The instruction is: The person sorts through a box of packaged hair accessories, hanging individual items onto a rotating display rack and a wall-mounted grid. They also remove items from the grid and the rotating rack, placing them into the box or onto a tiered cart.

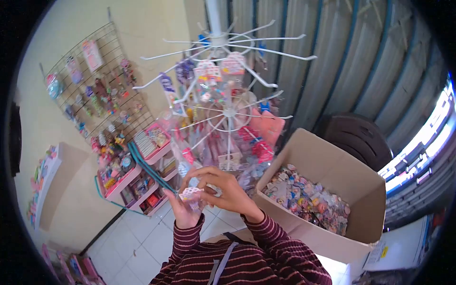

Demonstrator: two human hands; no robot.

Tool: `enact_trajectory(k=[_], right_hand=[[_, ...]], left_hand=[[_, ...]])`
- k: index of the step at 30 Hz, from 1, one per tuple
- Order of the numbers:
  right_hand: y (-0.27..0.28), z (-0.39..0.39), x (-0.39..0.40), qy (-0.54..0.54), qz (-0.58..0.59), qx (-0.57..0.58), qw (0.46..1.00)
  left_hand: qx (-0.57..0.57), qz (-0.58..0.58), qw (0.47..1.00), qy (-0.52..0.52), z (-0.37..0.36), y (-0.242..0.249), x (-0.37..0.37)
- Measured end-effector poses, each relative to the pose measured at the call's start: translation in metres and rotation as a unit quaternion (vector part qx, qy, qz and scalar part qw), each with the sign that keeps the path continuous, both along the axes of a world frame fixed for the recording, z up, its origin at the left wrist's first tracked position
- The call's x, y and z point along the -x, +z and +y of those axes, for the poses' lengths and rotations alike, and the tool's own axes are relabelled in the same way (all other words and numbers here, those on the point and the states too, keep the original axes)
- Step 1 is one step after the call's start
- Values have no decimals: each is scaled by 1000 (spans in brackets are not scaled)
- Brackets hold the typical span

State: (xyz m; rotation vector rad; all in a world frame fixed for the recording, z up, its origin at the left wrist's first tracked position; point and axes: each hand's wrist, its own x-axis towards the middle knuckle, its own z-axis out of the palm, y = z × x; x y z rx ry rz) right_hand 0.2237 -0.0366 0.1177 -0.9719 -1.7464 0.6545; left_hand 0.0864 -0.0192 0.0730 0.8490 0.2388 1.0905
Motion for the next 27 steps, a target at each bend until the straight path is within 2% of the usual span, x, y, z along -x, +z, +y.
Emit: enact_trajectory(k=[1,2,3,4,5,7,11,13,19,23,25,26,27], right_hand=[[5,-1,-7,7,55,3,998],[9,-2,-14,13,110,2,994],[8,-3,-23,9,214,-11,977],[19,-4,-30,-10,271,-67,960],[35,-4,-36,-28,326,-123,937],[64,-1,-46,-181,326,-215,902],[98,12,-58,-191,326,-284,881],[96,22,-67,-205,282,-271,897],[97,19,-67,-123,411,-210,879],[96,22,-87,-70,398,-188,895],[99,25,-94,14,456,-116,882],[100,25,-95,13,457,-115,882],[103,25,-93,-25,416,-111,902]], left_hand=[[43,-60,997,-17,-3,5,-4],[44,-59,997,-34,-4,7,-7],[11,-44,998,-35,-4,8,-9],[-22,-30,999,-36,-4,8,-10],[-10,-44,998,-42,-3,4,-10],[9,-41,998,-39,-3,1,-9],[37,-50,998,-9,2,-9,-1],[41,-54,998,17,2,-8,2],[45,-55,996,53,4,-14,10],[63,-53,995,64,4,-15,7],[64,-42,994,77,3,-17,5],[65,-40,994,76,3,-17,4],[61,-41,995,74,2,-18,2]])
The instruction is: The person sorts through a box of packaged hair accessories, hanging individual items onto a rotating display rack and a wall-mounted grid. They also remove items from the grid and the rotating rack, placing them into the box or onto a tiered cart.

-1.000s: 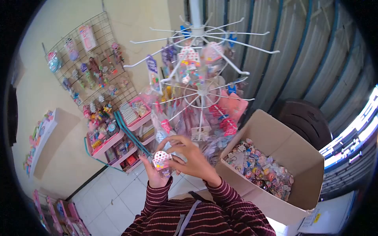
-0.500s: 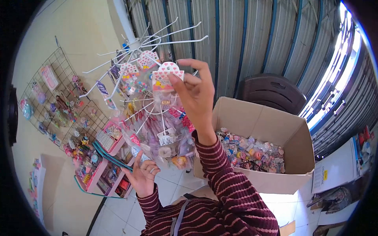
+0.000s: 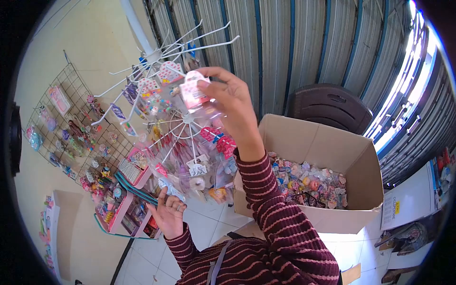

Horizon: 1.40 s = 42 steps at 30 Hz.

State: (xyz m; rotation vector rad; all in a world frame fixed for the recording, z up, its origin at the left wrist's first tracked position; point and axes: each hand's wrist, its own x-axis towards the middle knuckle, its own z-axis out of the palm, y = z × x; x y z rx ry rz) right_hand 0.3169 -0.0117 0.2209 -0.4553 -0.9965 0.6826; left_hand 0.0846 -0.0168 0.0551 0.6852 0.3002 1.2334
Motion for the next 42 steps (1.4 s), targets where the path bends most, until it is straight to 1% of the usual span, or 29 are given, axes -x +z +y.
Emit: enact_trajectory(k=[2,3,5,6,8,9,10,11,12,13,15,17,19,20,22,24,26,28,30,31,32,33,34,35,36,37,38,40,42], right_hand=[[0,3,3,-85,-96,37,991],[-2,12,4,-86,-94,38,991],[-9,37,3,-199,-172,-33,964],[-6,43,3,-202,-168,-27,965],[0,52,-3,-267,-271,28,924],[-3,53,-11,-272,-265,42,924],[-6,53,-20,-272,-312,57,909],[-11,51,-30,-270,-359,71,891],[-14,37,-44,-284,-402,91,865],[-19,22,-60,-287,-400,103,865],[-30,-13,-96,-155,-421,164,879],[-47,-44,-133,-108,-492,246,828],[-61,-73,-167,-81,-578,214,784],[-72,-86,-183,-77,-574,224,784],[-101,-107,-212,0,-573,388,722],[-123,-119,-234,23,-530,410,742],[-148,-124,-253,44,-488,424,762],[-180,-119,-268,-3,-481,414,773],[-220,-105,-276,-19,-445,426,787],[-246,-99,-278,-32,-414,442,795],[-285,-91,-278,-59,-412,421,806],[-318,-84,-276,-88,-409,399,816],[-329,-82,-268,-131,-387,426,807],[-338,-81,-260,-174,-367,451,795],[-365,-74,-255,-222,-371,436,789],[-390,-66,-253,-269,-375,421,781],[-396,-63,-254,-241,-360,439,787],[-424,-56,-251,-201,-349,449,798],[-464,-40,-243,-195,-375,459,781]], left_hand=[[-4,2,1000,-3,1,-3,-4],[-5,-9,1000,-8,1,-5,-7],[-2,-15,1000,-16,0,-6,-13],[-10,-19,1000,-8,-2,-5,-19],[-9,-16,1000,-8,-8,-2,-35],[-41,-7,999,-16,-12,2,-44],[-74,3,997,-25,-16,4,-52],[-64,12,997,-36,-18,3,-59],[-115,34,990,-75,-19,0,-69],[-165,53,979,-112,-21,-2,-78],[-153,79,975,-139,-26,-2,-100],[-178,158,951,-197,-30,1,-122],[-153,191,944,-223,-31,8,-150],[-161,213,929,-255,-29,8,-163],[-161,239,912,-291,-22,9,-194],[-275,432,809,-288,-10,8,-231],[-360,504,730,-288,7,-6,-270],[-416,568,660,-261,41,-70,-306],[-346,696,534,-333,57,-104,-340],[-337,708,512,-351,83,-180,-346],[-328,720,488,-367,107,-240,-343],[-355,746,443,-349,101,-230,-344],[-383,767,397,-328,88,-221,-347],[-377,771,420,-297,80,-226,-345],[-369,773,443,-264,75,-237,-338],[-379,786,408,-266,76,-256,-329],[-384,800,376,-267,79,-272,-324],[-371,823,344,-257,55,-238,-329],[-360,818,358,-271,45,-224,-333]])
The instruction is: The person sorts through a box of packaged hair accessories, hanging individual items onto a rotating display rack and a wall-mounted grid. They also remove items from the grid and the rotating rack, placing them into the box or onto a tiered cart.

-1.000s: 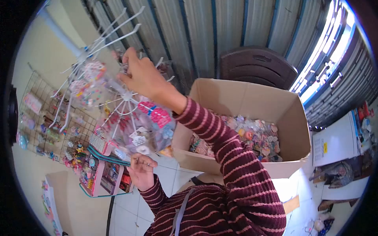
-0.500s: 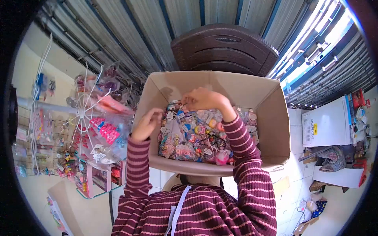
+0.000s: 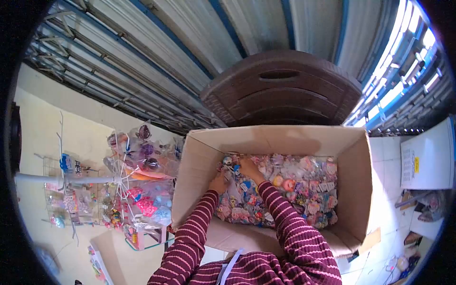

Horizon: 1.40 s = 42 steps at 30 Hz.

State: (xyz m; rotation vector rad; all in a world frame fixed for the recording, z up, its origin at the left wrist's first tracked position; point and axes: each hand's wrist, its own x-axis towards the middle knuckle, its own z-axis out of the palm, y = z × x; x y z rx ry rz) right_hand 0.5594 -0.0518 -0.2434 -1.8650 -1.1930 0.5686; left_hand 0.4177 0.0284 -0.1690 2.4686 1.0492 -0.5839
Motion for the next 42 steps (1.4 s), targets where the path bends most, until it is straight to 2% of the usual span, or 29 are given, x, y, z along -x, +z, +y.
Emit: enact_trajectory(k=[1,3,4,5,7,8,11,15,17,18,19,20,21,22,23,25,27,28,30,31,33,34,35,36,38,39,40,42], right_hand=[[2,5,5,11,3,-4,1000],[6,13,11,-43,-24,-37,998],[-3,19,18,-57,-114,1,992],[-13,26,18,-53,-113,-5,992],[15,26,17,-7,-36,101,994],[29,26,15,11,-43,135,990],[17,40,17,-4,-15,203,979],[21,33,16,-36,-42,160,986],[20,27,8,-55,11,43,997],[37,20,0,-46,38,17,998],[49,14,-5,-44,33,19,998],[62,8,-10,-32,110,-26,993],[76,1,-13,-19,187,-71,980],[91,-6,-17,-15,181,-69,981],[108,-13,-20,-16,285,-81,955],[143,-26,-23,-16,482,-100,870],[174,-35,-21,-14,497,-131,858],[186,-37,-18,-36,507,-177,843],[200,-44,-13,-44,539,-223,811],[205,-47,-10,-38,536,-222,814],[214,-49,-4,6,637,-294,713],[217,-51,-1,12,635,-292,715],[221,-53,1,42,672,-314,670],[226,-55,3,72,706,-334,621],[237,-60,6,77,713,-342,607],[244,-62,7,75,720,-354,592],[252,-65,8,69,698,-358,617],[257,-69,5,70,692,-354,625]], left_hand=[[28,-6,1000,-6,-2,-3,1],[-2,-20,1000,-7,-3,-27,3],[-26,-34,999,-19,-5,-33,3],[-31,-32,999,-15,-6,-40,3],[-80,1,995,-66,-11,-41,0],[-67,3,996,-53,-16,-29,-4],[-21,25,998,-51,-14,-24,0],[8,-7,996,-86,-2,-39,13],[11,-30,987,-158,2,-30,9],[12,-34,987,-157,4,-23,8],[70,-106,986,-105,7,-16,9],[128,-177,975,-51,9,-10,9],[130,-182,973,-48,13,-9,11],[175,-178,968,-6,18,-11,13],[219,-173,960,35,22,-13,15],[227,-186,954,54,25,-18,17],[305,-201,920,142,26,-20,17],[303,-209,918,144,25,-14,14],[433,-292,827,208,24,3,7],[432,-299,825,209,21,18,2],[382,-371,818,218,16,47,-8],[380,-347,824,237,18,59,-10],[378,-353,822,239,17,71,-12],[444,-403,755,265,14,85,-13],[532,-493,625,289,13,94,-12],[528,-499,623,290,12,100,-12],[581,-530,553,274,9,111,-13],[648,-572,424,270,1,131,-15]])
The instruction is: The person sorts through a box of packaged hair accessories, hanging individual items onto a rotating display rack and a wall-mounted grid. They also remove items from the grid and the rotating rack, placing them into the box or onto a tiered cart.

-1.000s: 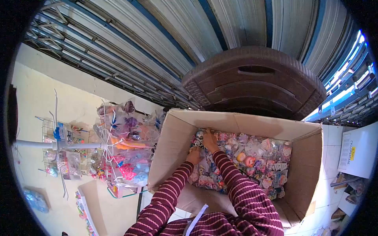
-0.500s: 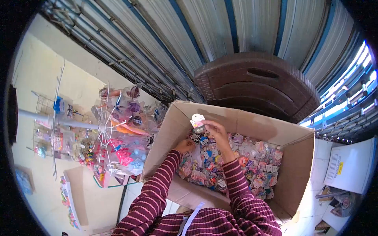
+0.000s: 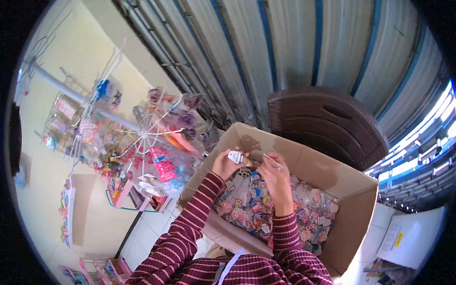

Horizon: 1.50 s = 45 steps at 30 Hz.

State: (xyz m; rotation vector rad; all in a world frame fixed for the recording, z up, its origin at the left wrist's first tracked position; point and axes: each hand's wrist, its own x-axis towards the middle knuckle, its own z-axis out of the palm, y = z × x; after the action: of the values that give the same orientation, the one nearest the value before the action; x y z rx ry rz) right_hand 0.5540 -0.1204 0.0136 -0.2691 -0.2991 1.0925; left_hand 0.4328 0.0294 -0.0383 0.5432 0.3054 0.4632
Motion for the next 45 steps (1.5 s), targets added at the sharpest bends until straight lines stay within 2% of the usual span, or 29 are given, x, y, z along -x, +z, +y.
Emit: enact_trajectory(k=[1,2,3,4,6,7,9,10,11,12,13,15,16,17,19,22,23,24,26,30,33,35,37,38,42,44,45], right_hand=[[4,1,1,-5,-6,6,1000],[12,2,5,11,-6,-7,1000],[25,2,10,-34,-65,57,996],[36,4,17,-82,-124,118,982],[49,11,31,-73,-168,101,978],[55,13,38,-78,-212,102,969],[62,18,56,-110,-271,106,950],[59,19,63,-88,-304,104,943],[59,21,70,-65,-337,103,934],[89,18,85,-51,-367,50,928],[100,19,95,-57,-372,46,925],[113,21,114,22,-441,6,897],[120,27,123,42,-473,-25,880],[130,31,136,46,-481,-25,875],[152,39,164,38,-494,-48,867],[169,61,196,16,-490,-78,868],[177,66,206,17,-494,-78,866],[186,71,215,21,-477,-76,875],[193,84,226,0,-462,-90,883],[199,97,241,-13,-403,-91,911],[198,99,243,-35,-409,-79,908],[198,106,239,-39,-434,-93,895],[195,114,241,-90,-473,-37,876],[197,120,244,-151,-481,-23,863],[191,144,240,-108,-455,-27,883],[188,150,236,-148,-563,93,808],[187,141,247,-271,-562,116,773]], left_hand=[[-10,-1,1000,13,-4,5,0],[71,-35,996,44,-9,8,2],[150,-71,983,73,-13,12,6],[134,-75,984,88,-17,14,7],[313,-90,938,119,-26,19,14],[304,-96,940,120,-33,32,21],[338,-41,919,197,-52,49,31],[316,-89,931,162,-58,41,44],[353,-132,916,138,-63,34,61],[391,-171,898,111,-70,32,78],[485,-203,846,95,-83,49,100],[434,-191,874,108,-102,68,136],[441,-221,864,101,-110,87,152],[442,-230,861,100,-113,101,167],[358,-263,883,152,-116,122,197],[316,-343,867,176,-119,137,236],[317,-347,865,176,-120,143,246],[313,-340,860,218,-121,150,256],[300,-333,851,273,-118,150,275],[302,-347,839,291,-106,137,304],[303,-352,833,301,-97,129,319],[310,-354,829,301,-90,129,326],[322,-365,828,278,-85,129,333],[331,-358,827,278,-82,128,336],[345,-378,826,237,-78,137,345],[351,-381,822,236,-78,138,348],[351,-386,822,229,-77,137,351]])
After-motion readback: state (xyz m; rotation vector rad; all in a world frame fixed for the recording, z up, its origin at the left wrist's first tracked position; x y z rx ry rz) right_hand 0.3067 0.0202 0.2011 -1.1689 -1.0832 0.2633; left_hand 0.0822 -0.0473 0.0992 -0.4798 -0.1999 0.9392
